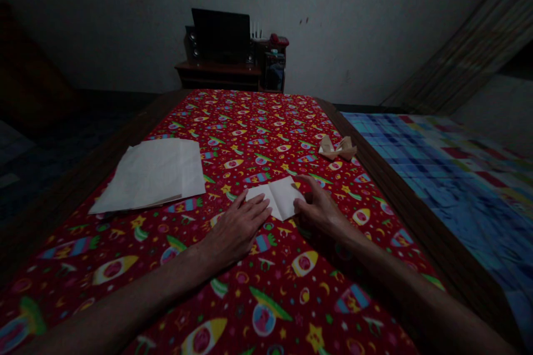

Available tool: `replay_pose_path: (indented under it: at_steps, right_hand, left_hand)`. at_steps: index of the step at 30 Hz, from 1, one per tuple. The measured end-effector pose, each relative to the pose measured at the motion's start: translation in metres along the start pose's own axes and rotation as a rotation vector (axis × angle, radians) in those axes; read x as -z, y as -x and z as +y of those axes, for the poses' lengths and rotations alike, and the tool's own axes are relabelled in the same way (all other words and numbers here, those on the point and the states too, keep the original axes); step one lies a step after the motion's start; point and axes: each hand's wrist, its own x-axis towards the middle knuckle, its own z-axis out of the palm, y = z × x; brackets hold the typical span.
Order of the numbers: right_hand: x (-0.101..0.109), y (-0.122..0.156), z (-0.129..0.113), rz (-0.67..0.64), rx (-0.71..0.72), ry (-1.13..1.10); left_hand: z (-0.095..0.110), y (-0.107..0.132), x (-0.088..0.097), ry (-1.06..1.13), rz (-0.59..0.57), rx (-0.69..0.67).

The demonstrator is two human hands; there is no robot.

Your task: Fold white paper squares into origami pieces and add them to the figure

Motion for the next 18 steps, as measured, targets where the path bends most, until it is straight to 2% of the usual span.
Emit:
replay_pose_path:
  at_steps: [2,4,6,8,11,15,17,18]
  right_hand:
    - [-0.007,0.016,-0.002,0.000,-0.125,-0.126]
    - [-0.012,0.035,-0.003,-0.070,-0.199,-0.265]
    - [-0.015,0.054,-0.005,-0.171,-0.218,-0.341]
    - [-0.015,0.070,-0.007,-0.269,-0.172,-0.323]
    - [-0.004,0.081,-0.009,-0.277,0.064,-0.030]
    - [0.014,0.073,-0.009,-0.112,0.631,0.488]
    - [0.020,0.065,-0.009,-0.075,0.833,0.682]
    - [0.023,0.062,-0.010,-0.091,0.890,0.728]
  left_hand:
    - [0.000,0.000,0.001,0.033,0.024,-0.022]
    - [0.003,0.000,0.003,0.075,0.052,-0.034]
    - [0.008,-0.001,0.006,0.112,0.071,-0.024]
    - [0.013,-0.002,0.010,0.132,0.079,-0.012]
    - [0.017,-0.002,0.015,0.135,0.078,-0.007]
    - [0.017,-0.003,0.016,0.122,0.084,-0.007]
    - [0.017,-0.003,0.015,0.117,0.096,-0.006]
    - [0.017,-0.003,0.015,0.115,0.101,-0.006]
